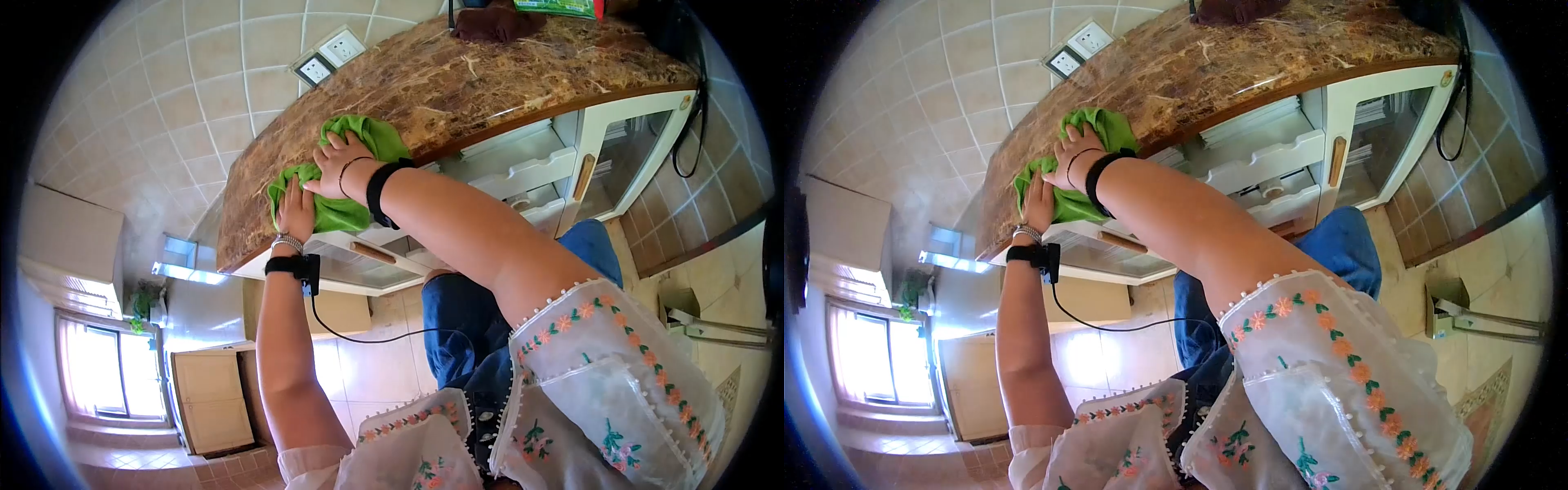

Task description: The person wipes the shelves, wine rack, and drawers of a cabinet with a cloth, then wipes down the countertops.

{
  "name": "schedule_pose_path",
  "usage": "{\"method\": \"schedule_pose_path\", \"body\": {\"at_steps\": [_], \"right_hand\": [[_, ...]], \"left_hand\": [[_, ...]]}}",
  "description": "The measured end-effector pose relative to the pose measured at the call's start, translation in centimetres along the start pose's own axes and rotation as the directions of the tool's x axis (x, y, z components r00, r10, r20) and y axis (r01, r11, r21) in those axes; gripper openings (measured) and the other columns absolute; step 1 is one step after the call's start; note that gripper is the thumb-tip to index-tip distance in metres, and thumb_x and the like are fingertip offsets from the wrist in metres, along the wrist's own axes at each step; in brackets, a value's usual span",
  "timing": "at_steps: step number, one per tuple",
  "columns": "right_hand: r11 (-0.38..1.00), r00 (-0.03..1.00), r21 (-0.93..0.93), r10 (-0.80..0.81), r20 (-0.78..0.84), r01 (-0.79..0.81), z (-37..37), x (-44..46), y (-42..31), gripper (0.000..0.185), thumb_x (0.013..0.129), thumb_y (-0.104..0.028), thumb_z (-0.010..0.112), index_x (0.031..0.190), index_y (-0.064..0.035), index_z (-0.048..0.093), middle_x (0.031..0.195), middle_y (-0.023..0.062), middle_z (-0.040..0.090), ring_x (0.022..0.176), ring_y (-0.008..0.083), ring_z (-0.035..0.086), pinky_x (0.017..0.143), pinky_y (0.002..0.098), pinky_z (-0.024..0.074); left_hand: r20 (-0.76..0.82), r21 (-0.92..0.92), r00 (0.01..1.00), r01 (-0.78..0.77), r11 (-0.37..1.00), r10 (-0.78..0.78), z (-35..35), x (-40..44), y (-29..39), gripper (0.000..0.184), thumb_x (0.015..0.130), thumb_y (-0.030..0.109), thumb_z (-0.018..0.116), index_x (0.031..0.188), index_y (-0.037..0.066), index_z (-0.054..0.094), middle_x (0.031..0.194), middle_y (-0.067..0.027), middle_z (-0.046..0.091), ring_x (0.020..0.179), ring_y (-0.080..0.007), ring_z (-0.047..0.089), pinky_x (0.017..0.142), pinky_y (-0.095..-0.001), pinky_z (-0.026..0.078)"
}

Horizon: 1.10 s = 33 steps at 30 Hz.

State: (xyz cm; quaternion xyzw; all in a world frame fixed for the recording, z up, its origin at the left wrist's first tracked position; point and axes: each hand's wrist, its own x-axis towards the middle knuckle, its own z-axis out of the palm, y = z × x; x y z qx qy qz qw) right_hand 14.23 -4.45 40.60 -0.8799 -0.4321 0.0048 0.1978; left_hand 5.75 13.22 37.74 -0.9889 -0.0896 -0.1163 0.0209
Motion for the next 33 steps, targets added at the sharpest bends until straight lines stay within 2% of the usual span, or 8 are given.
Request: {"method": "schedule_pose_path", "body": {"at_steps": [4,7,15,20,23,28,32,33], "right_hand": [[0.999,0.997,0.004,-0.035,-0.068,0.036,0.7,-1.8,1.4,0.071,0.087,-0.054,0.031,0.137,-0.0048,0.028,0.142,0.0091,0.029,0.135,0.0271,0.016,0.107,0.0483,0.0131],[0.995,0.942,-0.083,-0.076,-0.327,0.051,1.7,-4.0,2.0,0.069,0.087,-0.051,0.039,0.134,-0.0012,0.032,0.128,0.0136,0.046,0.128,0.0289,0.029,0.104,0.0464,0.0214],[0.981,0.905,-0.157,-0.171,-0.390,0.118,-0.7,-10.6,9.6,0.073,0.087,-0.054,0.038,0.136,-0.0013,0.028,0.132,0.0161,0.041,0.130,0.0300,0.026,0.107,0.0428,0.0213],[0.916,0.646,-0.370,-0.375,-0.664,0.151,-1.8,-15.0,18.5,0.064,0.081,-0.048,0.051,0.131,-0.0098,0.040,0.110,0.0079,0.058,0.113,0.0271,0.048,0.093,0.0409,0.0371],[0.883,0.621,-0.457,-0.418,-0.663,0.106,-3.7,-16.7,22.3,0.061,0.079,-0.046,0.053,0.128,-0.0108,0.044,0.106,0.0084,0.060,0.109,0.0265,0.051,0.088,0.0386,0.0405],[0.896,0.637,-0.442,-0.366,-0.678,0.044,-6.1,-17.1,24.2,0.056,0.080,-0.042,0.054,0.125,-0.0097,0.048,0.100,0.0086,0.062,0.102,0.0269,0.056,0.080,0.0356,0.0449],[0.951,0.775,-0.307,-0.176,-0.607,-0.025,-7.9,-16.6,24.0,0.049,0.086,-0.044,0.045,0.123,-0.0115,0.051,0.110,0.0170,0.058,0.108,0.0330,0.051,0.092,0.0388,0.0395],[0.990,0.840,-0.131,-0.028,-0.541,-0.052,-9.5,-16.3,23.5,0.051,0.088,-0.045,0.040,0.119,-0.0068,0.052,0.116,0.0201,0.053,0.112,0.0343,0.047,0.096,0.0392,0.0352]], "left_hand": [[-0.067,-0.031,0.995,0.073,0.997,-0.075,0.6,-0.6,3.2,0.052,0.092,0.036,0.030,0.138,0.011,0.026,0.139,-0.0143,0.032,0.124,-0.0389,0.032,0.103,-0.0454,0.025],[-0.179,0.030,0.984,0.028,0.999,-0.022,1.6,-1.3,5.0,0.051,0.091,0.030,0.031,0.138,0.011,0.026,0.136,-0.0162,0.037,0.124,-0.0345,0.035,0.102,-0.0461,0.025],[-0.406,0.133,0.885,-0.191,0.973,0.229,2.9,-1.2,15.4,0.055,0.085,0.027,0.042,0.132,-0.001,0.033,0.130,-0.0165,0.042,0.119,-0.0324,0.039,0.101,-0.0461,0.024],[-0.472,0.163,0.827,-0.258,0.952,0.305,3.8,-0.1,24.9,0.069,0.079,0.039,0.055,0.131,-0.001,0.033,0.127,-0.0157,0.044,0.118,-0.0315,0.039,0.100,-0.0481,0.023],[-0.485,0.080,0.806,-0.347,0.934,0.341,3.2,1.3,29.2,0.064,0.080,0.032,0.054,0.129,-0.004,0.034,0.126,-0.0182,0.043,0.118,-0.0348,0.038,0.101,-0.0472,0.023],[-0.493,0.122,0.733,-0.474,0.872,0.468,2.4,4.7,31.9,0.056,0.080,0.034,0.053,0.120,-0.004,0.046,0.118,-0.0157,0.052,0.105,-0.0300,0.050,0.089,-0.0410,0.039],[-0.501,0.138,0.725,-0.473,0.870,0.473,2.5,6.1,32.4,0.050,0.084,0.035,0.045,0.113,-0.005,0.051,0.110,-0.0169,0.058,0.100,-0.0298,0.056,0.085,-0.0385,0.044],[-0.517,0.095,0.729,-0.473,0.876,0.450,2.3,6.5,32.7,0.049,0.086,0.036,0.042,0.110,-0.005,0.053,0.106,-0.0168,0.060,0.096,-0.0309,0.058,0.083,-0.0389,0.045]]}}
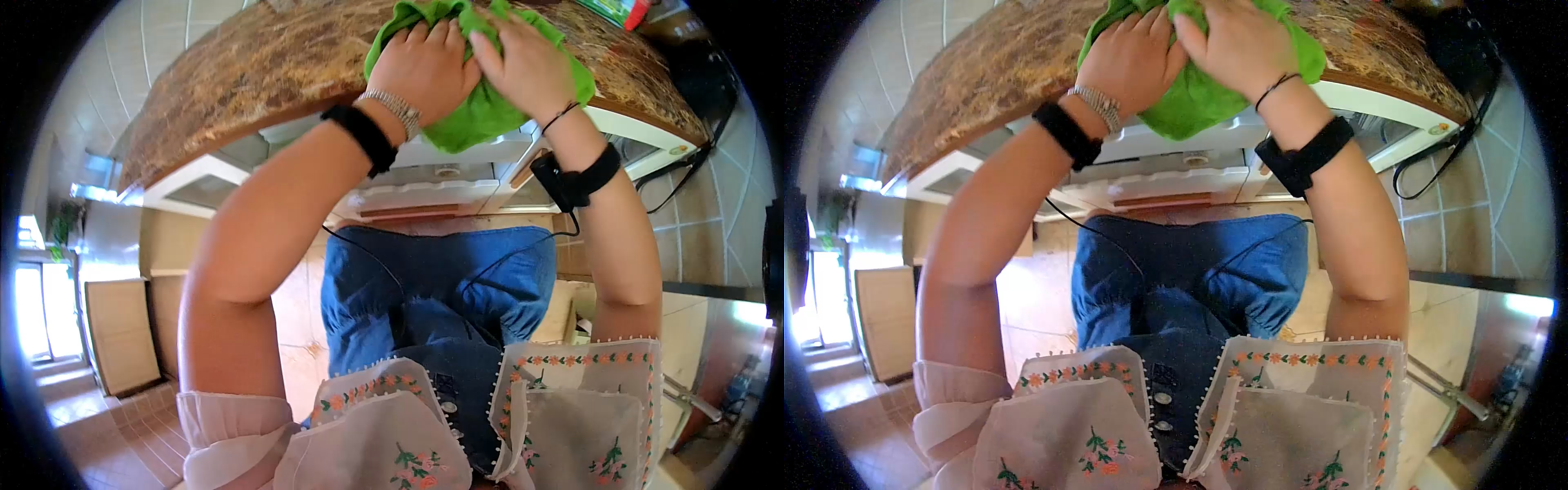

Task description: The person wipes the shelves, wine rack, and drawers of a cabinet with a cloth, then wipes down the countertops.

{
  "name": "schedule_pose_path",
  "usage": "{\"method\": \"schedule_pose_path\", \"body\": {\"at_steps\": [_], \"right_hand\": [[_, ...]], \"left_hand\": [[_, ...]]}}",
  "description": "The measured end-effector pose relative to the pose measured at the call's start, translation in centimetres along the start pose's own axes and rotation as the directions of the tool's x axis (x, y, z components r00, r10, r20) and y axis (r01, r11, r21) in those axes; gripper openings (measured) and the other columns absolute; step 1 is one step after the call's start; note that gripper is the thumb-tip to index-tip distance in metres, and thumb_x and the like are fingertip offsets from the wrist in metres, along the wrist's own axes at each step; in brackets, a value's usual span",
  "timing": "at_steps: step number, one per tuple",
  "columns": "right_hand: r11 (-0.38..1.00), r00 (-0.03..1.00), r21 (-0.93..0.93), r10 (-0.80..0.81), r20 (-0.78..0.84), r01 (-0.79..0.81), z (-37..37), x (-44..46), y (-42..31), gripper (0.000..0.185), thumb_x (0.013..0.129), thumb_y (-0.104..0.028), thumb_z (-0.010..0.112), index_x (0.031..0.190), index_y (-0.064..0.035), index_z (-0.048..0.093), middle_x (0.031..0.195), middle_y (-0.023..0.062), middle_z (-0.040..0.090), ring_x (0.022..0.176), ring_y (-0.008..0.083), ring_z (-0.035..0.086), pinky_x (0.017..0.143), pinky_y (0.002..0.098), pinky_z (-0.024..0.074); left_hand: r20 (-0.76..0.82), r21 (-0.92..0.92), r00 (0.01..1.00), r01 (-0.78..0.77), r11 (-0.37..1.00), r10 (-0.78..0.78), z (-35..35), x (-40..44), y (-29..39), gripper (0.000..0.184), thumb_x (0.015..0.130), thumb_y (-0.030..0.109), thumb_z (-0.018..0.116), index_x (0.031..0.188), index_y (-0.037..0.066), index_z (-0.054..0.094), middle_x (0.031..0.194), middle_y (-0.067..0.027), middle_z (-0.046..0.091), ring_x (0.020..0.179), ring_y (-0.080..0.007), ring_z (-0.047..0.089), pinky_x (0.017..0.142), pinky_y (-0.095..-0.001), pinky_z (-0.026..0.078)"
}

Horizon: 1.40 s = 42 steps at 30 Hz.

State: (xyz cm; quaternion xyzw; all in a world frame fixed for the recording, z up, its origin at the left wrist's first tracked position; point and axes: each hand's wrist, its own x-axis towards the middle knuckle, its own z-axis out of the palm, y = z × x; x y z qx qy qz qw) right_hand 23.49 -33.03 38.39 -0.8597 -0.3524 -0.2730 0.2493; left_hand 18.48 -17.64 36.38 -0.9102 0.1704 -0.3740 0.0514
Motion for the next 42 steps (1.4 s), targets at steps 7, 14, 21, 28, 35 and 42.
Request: {"method": "schedule_pose_path", "body": {"at_steps": [7,14,21,28,35,42], "right_hand": [[1.000,0.978,-0.009,-0.015,0.208,0.018,3.3,3.4,6.2,0.057,0.086,-0.052,0.039,0.123,-0.0115,0.051,0.115,0.0192,0.054,0.117,0.0345,0.044,0.096,0.0399,0.0354],[0.969,0.941,-0.161,0.224,0.255,-0.187,0.6,2.6,1.5,0.066,0.087,-0.057,0.029,0.131,-0.0093,0.042,0.132,0.0125,0.043,0.127,0.0350,0.031,0.104,0.0390,0.0273],[0.961,0.955,-0.220,0.212,0.206,-0.165,0.8,0.3,-0.4,0.067,0.088,-0.056,0.027,0.133,-0.0071,0.037,0.134,0.0127,0.041,0.127,0.0382,0.029,0.106,0.0395,0.0219],[0.955,0.987,-0.286,0.114,0.117,-0.076,2.3,-1.7,-5.0,0.068,0.087,-0.048,0.041,0.139,-0.0087,0.024,0.133,0.0152,0.041,0.125,0.0400,0.032,0.103,0.0478,0.0240],[0.982,0.985,-0.094,-0.155,0.080,0.163,5.4,0.0,-12.5,0.068,0.085,-0.041,0.048,0.140,-0.0141,0.019,0.127,0.0189,0.045,0.122,0.0406,0.036,0.099,0.0517,0.0281],[0.950,0.939,-0.143,-0.237,0.249,0.277,9.9,2.8,-20.6,0.069,0.083,-0.060,0.040,0.137,-0.0206,0.027,0.131,0.0215,0.040,0.127,0.0405,0.027,0.101,0.0554,0.0230]], "left_hand": [[0.432,-0.200,0.880,0.308,0.930,-0.198,1.6,3.4,-0.3,0.055,0.090,0.038,0.030,0.126,-0.003,0.041,0.132,-0.0215,0.040,0.123,-0.0337,0.038,0.101,-0.0445,0.030],[0.433,-0.076,0.846,0.380,0.922,-0.312,0.1,3.6,0.5,0.063,0.089,0.043,0.025,0.135,0.001,0.029,0.139,-0.0167,0.033,0.128,-0.0322,0.031,0.106,-0.0403,0.025],[0.362,-0.119,0.905,0.285,0.951,-0.225,-1.7,0.8,0.0,0.061,0.090,0.042,0.027,0.133,0.000,0.033,0.136,-0.0172,0.037,0.125,-0.0327,0.035,0.105,-0.0400,0.025],[0.200,-0.187,0.978,0.093,0.978,-0.055,-3.2,-4.0,-3.0,0.055,0.086,0.035,0.043,0.126,-0.003,0.041,0.126,-0.0165,0.047,0.117,-0.0291,0.045,0.100,-0.0379,0.033],[0.083,-0.124,0.994,0.085,0.989,-0.075,-6.0,-9.2,-8.2,0.054,0.083,0.033,0.051,0.123,-0.002,0.043,0.125,-0.0152,0.048,0.117,-0.0287,0.045,0.100,-0.0382,0.034],[0.066,0.020,0.989,0.131,0.991,-0.132,-10.4,-17.3,-17.6,0.055,0.082,0.029,0.054,0.131,0.010,0.039,0.126,-0.0118,0.048,0.115,-0.0302,0.046,0.098,-0.0425,0.035]]}}
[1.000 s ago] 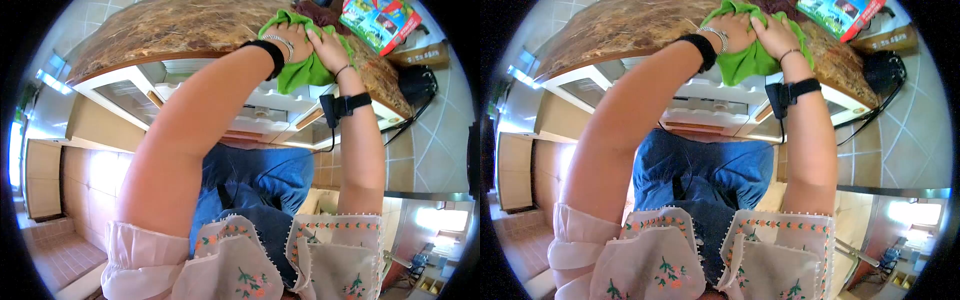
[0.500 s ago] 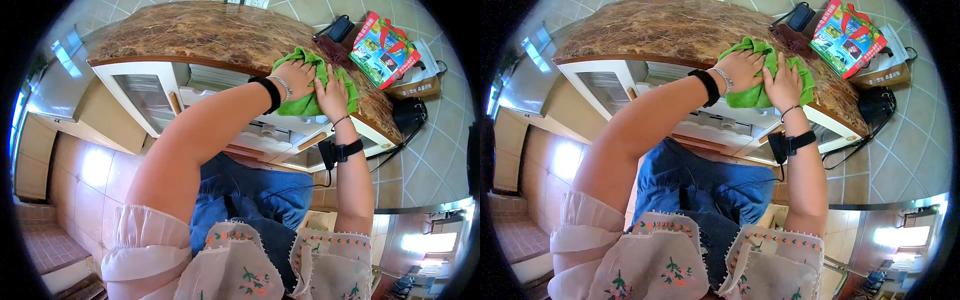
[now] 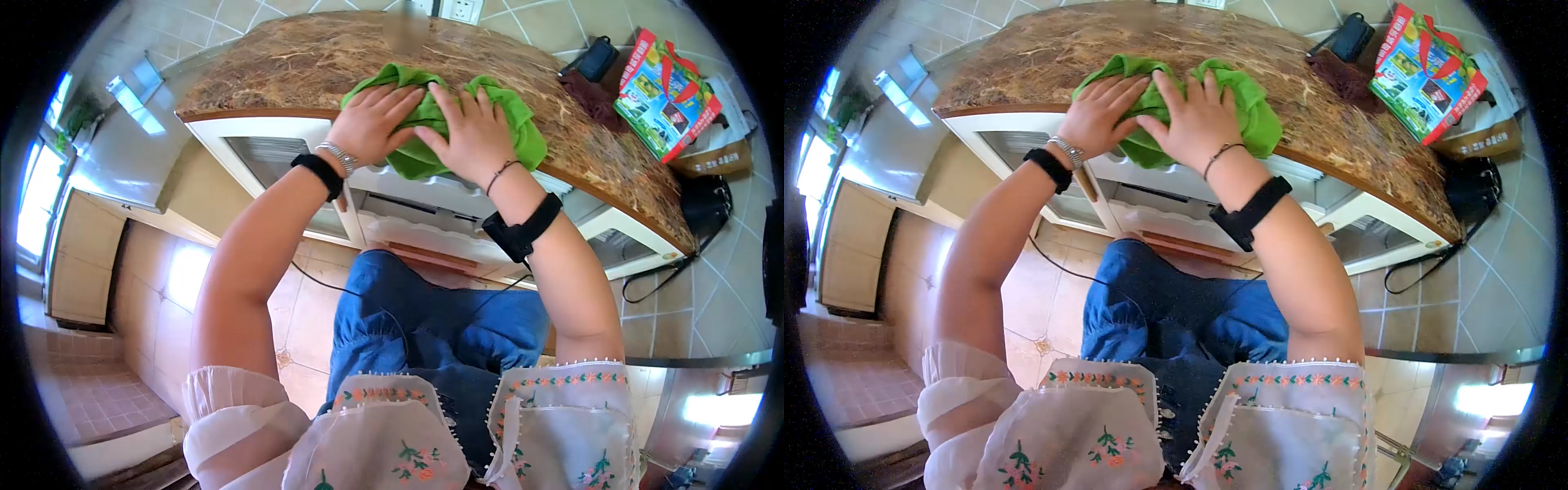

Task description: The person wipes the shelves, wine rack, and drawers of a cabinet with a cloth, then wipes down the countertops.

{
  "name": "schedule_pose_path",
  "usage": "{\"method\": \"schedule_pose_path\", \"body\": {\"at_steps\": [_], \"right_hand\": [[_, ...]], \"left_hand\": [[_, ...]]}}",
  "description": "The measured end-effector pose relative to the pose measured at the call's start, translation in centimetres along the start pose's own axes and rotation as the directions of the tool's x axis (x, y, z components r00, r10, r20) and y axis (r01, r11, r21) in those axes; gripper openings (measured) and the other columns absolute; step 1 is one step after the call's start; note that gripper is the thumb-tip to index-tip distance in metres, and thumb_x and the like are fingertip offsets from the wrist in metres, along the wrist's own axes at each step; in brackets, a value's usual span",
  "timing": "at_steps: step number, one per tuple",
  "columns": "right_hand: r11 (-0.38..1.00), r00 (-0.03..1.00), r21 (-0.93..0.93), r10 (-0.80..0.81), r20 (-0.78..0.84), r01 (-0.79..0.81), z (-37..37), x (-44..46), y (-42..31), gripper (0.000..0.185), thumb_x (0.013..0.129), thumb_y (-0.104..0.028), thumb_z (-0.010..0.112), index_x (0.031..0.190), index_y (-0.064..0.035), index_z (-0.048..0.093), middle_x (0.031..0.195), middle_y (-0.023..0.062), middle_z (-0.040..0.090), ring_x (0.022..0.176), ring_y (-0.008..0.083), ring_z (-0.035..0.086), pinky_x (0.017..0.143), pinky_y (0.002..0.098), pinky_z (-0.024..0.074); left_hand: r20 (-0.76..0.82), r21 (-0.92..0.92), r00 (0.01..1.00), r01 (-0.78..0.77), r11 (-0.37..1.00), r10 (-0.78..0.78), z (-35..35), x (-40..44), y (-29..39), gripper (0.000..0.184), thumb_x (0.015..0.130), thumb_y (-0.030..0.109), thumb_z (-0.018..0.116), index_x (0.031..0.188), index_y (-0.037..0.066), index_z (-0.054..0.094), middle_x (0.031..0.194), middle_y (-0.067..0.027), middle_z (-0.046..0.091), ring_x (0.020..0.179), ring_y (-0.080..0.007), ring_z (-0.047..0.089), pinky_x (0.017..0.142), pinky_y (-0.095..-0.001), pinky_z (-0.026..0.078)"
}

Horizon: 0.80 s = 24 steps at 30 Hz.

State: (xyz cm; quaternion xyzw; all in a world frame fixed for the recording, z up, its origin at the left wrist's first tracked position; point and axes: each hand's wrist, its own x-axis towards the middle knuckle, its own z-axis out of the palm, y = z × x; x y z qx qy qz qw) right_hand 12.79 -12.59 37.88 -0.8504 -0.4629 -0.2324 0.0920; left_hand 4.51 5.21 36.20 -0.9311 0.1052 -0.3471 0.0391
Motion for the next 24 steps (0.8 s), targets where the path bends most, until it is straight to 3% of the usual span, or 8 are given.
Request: {"method": "schedule_pose_path", "body": {"at_steps": [5,8,13,18,20,21,23,24], "right_hand": [[0.995,0.999,0.096,0.003,0.049,-0.008,1.0,3.9,-4.0,0.068,0.084,-0.060,0.037,0.137,-0.0189,0.028,0.134,0.0214,0.037,0.130,0.0399,0.022,0.103,0.0558,0.0197],[0.975,0.976,0.214,0.011,0.218,-0.058,2.3,8.3,-5.3,0.065,0.086,-0.060,0.030,0.137,-0.0199,0.029,0.139,0.0168,0.033,0.133,0.0369,0.017,0.105,0.0548,0.0141],[0.962,0.945,0.234,0.062,0.322,-0.142,2.9,11.4,-6.0,0.068,0.085,-0.065,0.024,0.139,-0.0253,0.025,0.143,0.0119,0.027,0.135,0.0336,0.013,0.107,0.0518,0.0117],[0.939,0.913,0.241,0.139,0.383,-0.244,3.6,13.8,-6.3,0.063,0.087,-0.061,0.024,0.140,-0.0270,0.023,0.146,0.0117,0.019,0.136,0.0323,0.008,0.108,0.0509,0.0082],[0.908,0.931,0.249,0.282,0.231,-0.337,4.5,14.1,-7.3,0.062,0.088,-0.058,0.026,0.140,-0.0249,0.023,0.148,0.0109,0.011,0.135,0.0345,0.010,0.107,0.0525,0.0099],[0.910,0.936,0.256,0.272,0.225,-0.326,4.6,14.1,-7.3,0.062,0.088,-0.057,0.028,0.140,-0.0230,0.024,0.148,0.0108,0.010,0.134,0.0369,0.011,0.107,0.0539,0.0110],[0.962,0.965,0.163,0.238,-0.107,-0.219,4.9,13.2,-7.5,0.061,0.088,-0.057,0.029,0.138,-0.0208,0.031,0.147,0.0120,0.014,0.134,0.0381,0.013,0.106,0.0546,0.0112],[0.962,0.966,0.164,0.238,-0.101,-0.220,5.3,12.9,-8.1,0.061,0.088,-0.057,0.029,0.138,-0.0208,0.031,0.147,0.0120,0.014,0.134,0.0381,0.013,0.106,0.0546,0.0112]], "left_hand": [[0.047,0.052,0.997,0.065,0.997,-0.068,-0.6,-1.2,-3.9,0.048,0.084,0.030,0.051,0.126,0.008,0.043,0.124,-0.0108,0.050,0.115,-0.0292,0.047,0.097,-0.0410,0.036],[0.139,-0.003,0.983,0.121,0.993,-0.119,-1.1,-1.1,-7.3,0.046,0.085,0.029,0.049,0.125,0.006,0.045,0.125,-0.0120,0.050,0.116,-0.0302,0.046,0.097,-0.0406,0.036],[0.335,-0.099,0.891,0.357,0.929,-0.307,-2.1,0.1,-9.8,0.047,0.089,0.034,0.041,0.127,0.007,0.044,0.127,-0.0123,0.049,0.119,-0.0287,0.043,0.100,-0.0378,0.034],[0.433,-0.136,0.846,0.403,0.905,-0.311,-0.1,1.1,-13.7,0.052,0.090,0.039,0.035,0.133,0.010,0.038,0.136,-0.0110,0.039,0.126,-0.0254,0.036,0.104,-0.0344,0.029],[0.435,-0.072,0.847,0.372,0.926,-0.306,0.6,2.2,-14.8,0.053,0.090,0.041,0.034,0.133,0.010,0.037,0.136,-0.0110,0.038,0.126,-0.0257,0.035,0.104,-0.0345,0.028],[0.430,-0.018,0.824,0.417,0.909,-0.370,1.2,1.3,-15.2,0.054,0.090,0.042,0.032,0.133,0.011,0.037,0.137,-0.0110,0.038,0.127,-0.0260,0.034,0.105,-0.0346,0.027],[0.466,0.047,0.780,0.450,0.892,-0.418,1.8,1.2,-15.8,0.060,0.089,0.047,0.029,0.136,0.011,0.032,0.140,-0.0101,0.033,0.129,-0.0268,0.030,0.106,-0.0366,0.025],[0.473,0.055,0.757,0.486,0.872,-0.451,1.9,0.4,-15.9,0.061,0.088,0.048,0.028,0.137,0.012,0.031,0.141,-0.0095,0.031,0.129,-0.0269,0.030,0.106,-0.0374,0.025]]}}
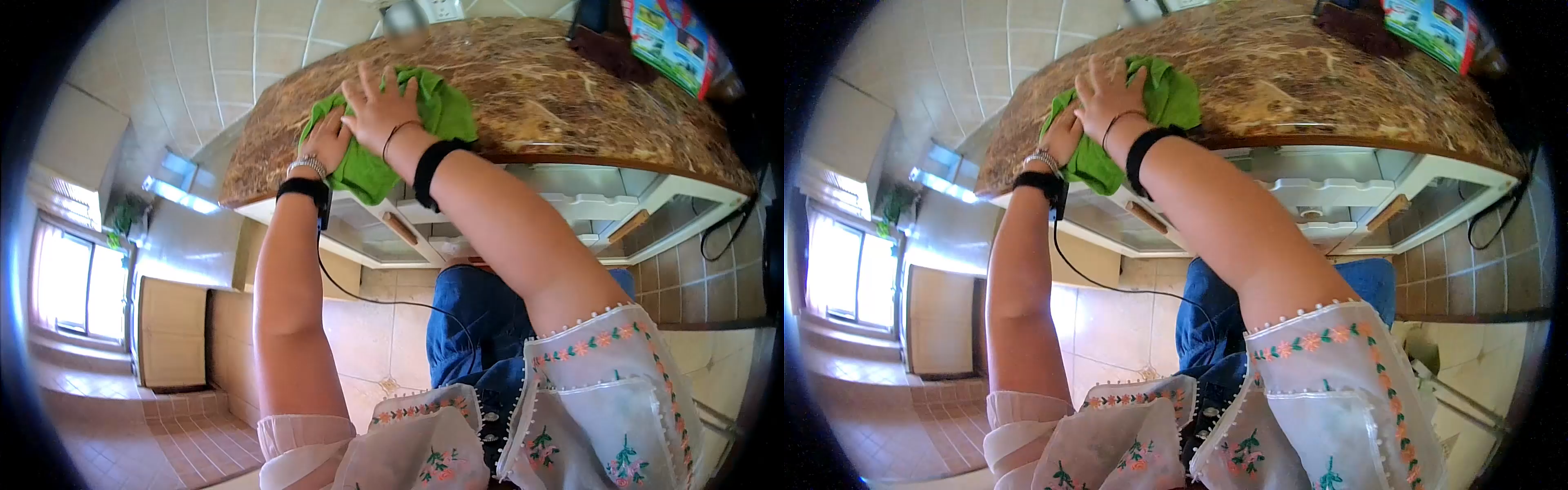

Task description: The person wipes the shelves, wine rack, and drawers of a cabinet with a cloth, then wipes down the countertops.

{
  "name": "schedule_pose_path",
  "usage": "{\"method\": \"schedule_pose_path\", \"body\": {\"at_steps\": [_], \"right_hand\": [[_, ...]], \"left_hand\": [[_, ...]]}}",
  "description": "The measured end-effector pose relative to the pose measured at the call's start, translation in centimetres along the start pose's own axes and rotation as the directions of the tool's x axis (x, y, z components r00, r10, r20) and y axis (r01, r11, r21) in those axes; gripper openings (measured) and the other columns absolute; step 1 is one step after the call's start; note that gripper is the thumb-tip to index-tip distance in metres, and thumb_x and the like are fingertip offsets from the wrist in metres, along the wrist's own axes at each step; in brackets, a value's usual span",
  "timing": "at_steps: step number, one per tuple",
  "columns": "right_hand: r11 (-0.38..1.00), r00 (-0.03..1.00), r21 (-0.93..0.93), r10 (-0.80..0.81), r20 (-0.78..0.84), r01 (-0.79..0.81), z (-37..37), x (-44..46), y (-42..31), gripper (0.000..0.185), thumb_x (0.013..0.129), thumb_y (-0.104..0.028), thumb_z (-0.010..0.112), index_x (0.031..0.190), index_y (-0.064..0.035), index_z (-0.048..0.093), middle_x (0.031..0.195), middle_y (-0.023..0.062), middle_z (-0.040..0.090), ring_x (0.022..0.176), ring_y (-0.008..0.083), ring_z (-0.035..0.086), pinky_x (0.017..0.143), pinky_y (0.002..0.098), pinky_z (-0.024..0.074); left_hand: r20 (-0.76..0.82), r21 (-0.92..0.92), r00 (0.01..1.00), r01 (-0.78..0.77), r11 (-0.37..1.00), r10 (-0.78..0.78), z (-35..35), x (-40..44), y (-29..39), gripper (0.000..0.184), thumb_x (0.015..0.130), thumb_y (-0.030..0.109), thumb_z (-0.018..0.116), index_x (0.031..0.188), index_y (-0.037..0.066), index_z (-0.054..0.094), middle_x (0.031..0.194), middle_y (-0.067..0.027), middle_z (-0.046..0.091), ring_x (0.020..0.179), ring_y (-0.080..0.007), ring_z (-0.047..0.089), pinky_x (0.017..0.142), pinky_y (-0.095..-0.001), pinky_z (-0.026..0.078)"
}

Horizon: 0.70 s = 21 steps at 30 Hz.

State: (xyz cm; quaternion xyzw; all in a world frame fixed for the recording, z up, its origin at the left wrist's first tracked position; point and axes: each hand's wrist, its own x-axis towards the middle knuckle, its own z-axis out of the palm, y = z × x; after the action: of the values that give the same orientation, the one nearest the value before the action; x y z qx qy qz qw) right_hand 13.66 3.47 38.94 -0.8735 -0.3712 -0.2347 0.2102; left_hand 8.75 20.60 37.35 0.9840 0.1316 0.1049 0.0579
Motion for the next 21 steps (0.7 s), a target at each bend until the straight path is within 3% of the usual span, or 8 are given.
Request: {"method": "schedule_pose_path", "body": {"at_steps": [3,5,7,9,10,15,17,21], "right_hand": [[0.991,0.989,0.093,0.088,0.123,-0.100,-1.8,-0.7,1.3,0.065,0.086,-0.059,0.030,0.135,-0.0166,0.036,0.145,0.0137,0.020,0.133,0.0393,0.013,0.106,0.0556,0.0107],[0.987,0.918,0.131,0.037,0.394,-0.096,-3.6,-0.7,2.7,0.070,0.084,-0.059,0.036,0.137,-0.0131,0.033,0.145,0.0151,0.020,0.133,0.0403,0.013,0.105,0.0574,0.0073],[0.986,0.922,0.142,0.028,0.386,-0.089,-4.1,-1.0,3.8,0.075,0.081,-0.065,0.034,0.135,-0.0127,0.036,0.144,0.0155,0.023,0.133,0.0385,0.013,0.107,0.0538,0.0093],[0.988,0.867,0.141,-0.121,0.484,0.059,-5.4,-1.7,5.0,0.082,0.077,-0.068,0.038,0.138,-0.0138,0.030,0.145,0.0145,0.020,0.134,0.0367,0.011,0.108,0.0514,0.0085],[0.989,0.860,0.144,-0.113,0.498,0.046,-5.6,-1.7,5.1,0.088,0.073,-0.070,0.041,0.140,-0.0146,0.026,0.146,0.0136,0.018,0.135,0.0356,0.010,0.108,0.0500,0.0076],[0.987,0.864,0.117,-0.155,0.479,0.113,-6.5,-2.9,7.0,0.088,0.073,-0.071,0.040,0.139,-0.0157,0.027,0.146,0.0126,0.018,0.135,0.0352,0.011,0.108,0.0499,0.0076],[0.977,0.852,0.190,-0.177,0.493,0.093,-7.0,-3.1,8.0,0.086,0.072,-0.068,0.046,0.139,-0.0159,0.028,0.146,0.0118,0.019,0.135,0.0328,0.011,0.108,0.0497,0.0070],[0.979,0.864,0.197,-0.151,0.481,0.062,-7.8,-3.2,11.2,0.092,0.067,-0.070,0.049,0.139,-0.0175,0.028,0.146,0.0141,0.018,0.134,0.0332,0.019,0.108,0.0430,0.0180]], "left_hand": [[-0.003,0.025,0.996,0.084,0.996,-0.084,-0.9,-0.6,1.8,0.062,0.088,0.051,0.028,0.137,0.013,0.030,0.142,-0.0080,0.030,0.130,-0.0268,0.030,0.105,-0.0390,0.025],[-0.005,0.006,0.992,0.127,0.992,-0.127,-1.5,-1.8,3.2,0.062,0.088,0.050,0.033,0.137,0.012,0.031,0.140,-0.0082,0.034,0.129,-0.0275,0.031,0.104,-0.0394,0.025],[-0.010,-0.049,0.988,0.150,0.987,-0.151,-1.2,-1.9,3.3,0.064,0.086,0.051,0.035,0.137,0.012,0.031,0.140,-0.0087,0.035,0.128,-0.0273,0.032,0.105,-0.0392,0.024],[-0.011,-0.062,0.985,0.169,0.984,-0.170,-1.5,-3.0,4.0,0.065,0.086,0.052,0.036,0.137,0.012,0.031,0.140,-0.0090,0.035,0.129,-0.0276,0.031,0.105,-0.0395,0.023],[0.005,-0.085,0.988,0.156,0.984,-0.156,-1.3,-2.6,4.3,0.066,0.085,0.053,0.036,0.137,0.012,0.031,0.140,-0.0093,0.034,0.129,-0.0279,0.031,0.106,-0.0398,0.022],[0.001,-0.050,0.987,0.161,0.986,-0.161,-0.9,-3.4,7.2,0.068,0.084,0.054,0.037,0.138,0.013,0.030,0.142,-0.0101,0.031,0.131,-0.0302,0.026,0.107,-0.0416,0.019],[0.000,-0.015,0.992,0.124,0.992,-0.124,-0.6,-3.6,8.3,0.068,0.085,0.054,0.037,0.138,0.012,0.029,0.142,-0.0108,0.030,0.131,-0.0311,0.026,0.106,-0.0421,0.019],[0.014,0.013,0.998,0.057,0.998,-0.057,-0.5,-4.3,11.6,0.068,0.086,0.053,0.034,0.137,0.009,0.030,0.143,-0.0118,0.027,0.131,-0.0315,0.025,0.106,-0.0433,0.018]]}}
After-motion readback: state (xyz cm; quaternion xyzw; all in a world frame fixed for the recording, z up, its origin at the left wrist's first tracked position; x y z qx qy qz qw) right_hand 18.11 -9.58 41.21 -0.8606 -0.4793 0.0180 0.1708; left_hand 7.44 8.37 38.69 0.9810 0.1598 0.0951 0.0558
